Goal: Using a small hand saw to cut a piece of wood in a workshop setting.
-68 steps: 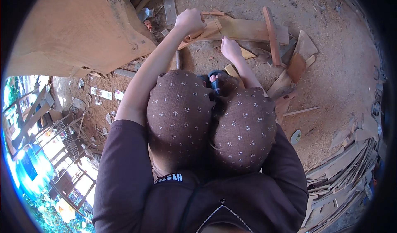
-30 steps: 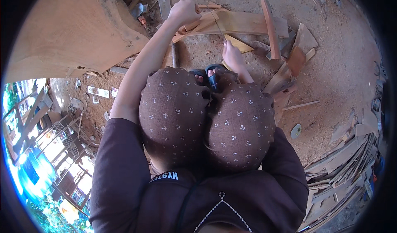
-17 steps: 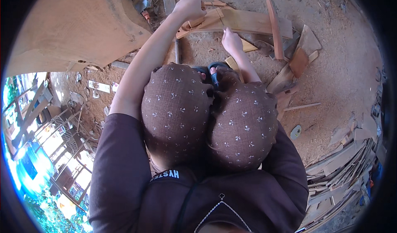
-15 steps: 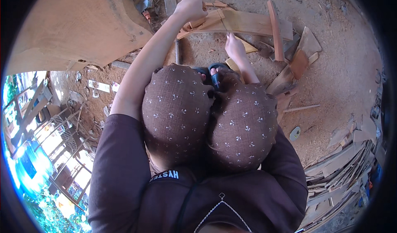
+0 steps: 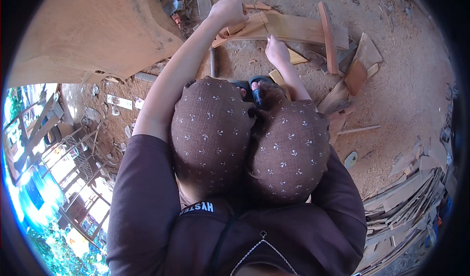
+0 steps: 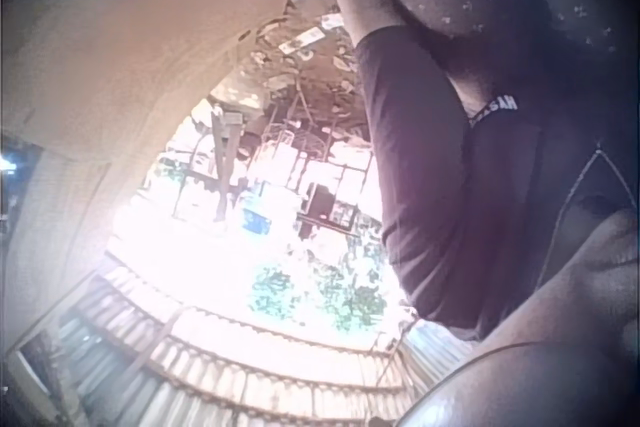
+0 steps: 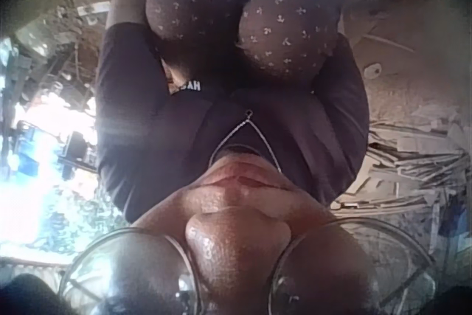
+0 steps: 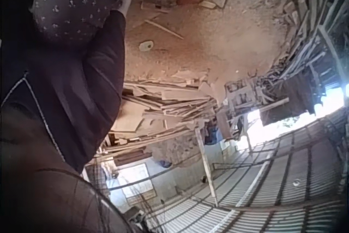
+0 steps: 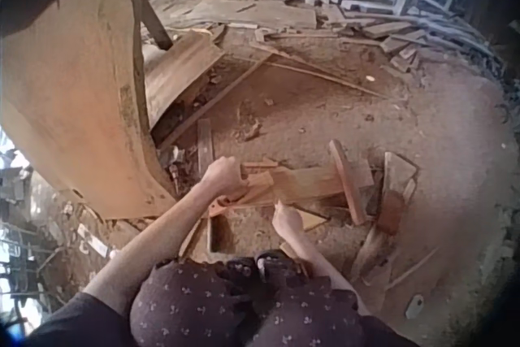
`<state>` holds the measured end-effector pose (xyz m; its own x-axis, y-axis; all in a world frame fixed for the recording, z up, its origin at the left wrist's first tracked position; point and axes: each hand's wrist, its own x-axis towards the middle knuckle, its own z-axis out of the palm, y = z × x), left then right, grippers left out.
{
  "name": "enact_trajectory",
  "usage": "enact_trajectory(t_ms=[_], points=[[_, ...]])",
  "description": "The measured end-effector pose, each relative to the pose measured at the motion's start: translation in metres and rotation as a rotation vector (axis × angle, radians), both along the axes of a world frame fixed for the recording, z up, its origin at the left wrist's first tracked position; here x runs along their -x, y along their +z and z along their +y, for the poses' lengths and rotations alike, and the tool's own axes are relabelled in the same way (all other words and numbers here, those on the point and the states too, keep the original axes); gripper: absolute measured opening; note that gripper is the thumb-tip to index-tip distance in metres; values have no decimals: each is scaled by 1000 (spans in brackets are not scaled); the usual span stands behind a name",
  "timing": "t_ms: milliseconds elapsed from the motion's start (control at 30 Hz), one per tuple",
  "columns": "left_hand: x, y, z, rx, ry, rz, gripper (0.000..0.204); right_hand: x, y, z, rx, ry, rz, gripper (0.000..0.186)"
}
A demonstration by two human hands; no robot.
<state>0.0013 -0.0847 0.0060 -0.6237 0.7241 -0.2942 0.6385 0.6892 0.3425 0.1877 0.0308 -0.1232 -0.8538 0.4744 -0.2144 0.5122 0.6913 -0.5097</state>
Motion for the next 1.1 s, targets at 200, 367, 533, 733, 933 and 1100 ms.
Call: enact_trajectory(t_ms=[200, 367, 533, 733, 933, 1100], points=[[5, -6, -14, 50, 34, -8, 31, -98, 3, -24, 17, 34, 39, 14], [13, -7, -19, 59, 1, -38, 30, -57, 11, -20, 57, 61, 45, 15], [3, 1, -2, 48, 24, -27, 30, 12, 5, -5, 7, -1, 8, 22], [3, -2, -8, 28, 21, -47, 29, -88, -10, -18, 14, 38, 36, 19], [6, -1, -7, -1, -55, -1, 29, -35, 2, -6, 59, 28, 59, 24], [3, 4, -4, 3, 3, -48, 30, -14, 7, -5, 55, 25, 125, 24]])
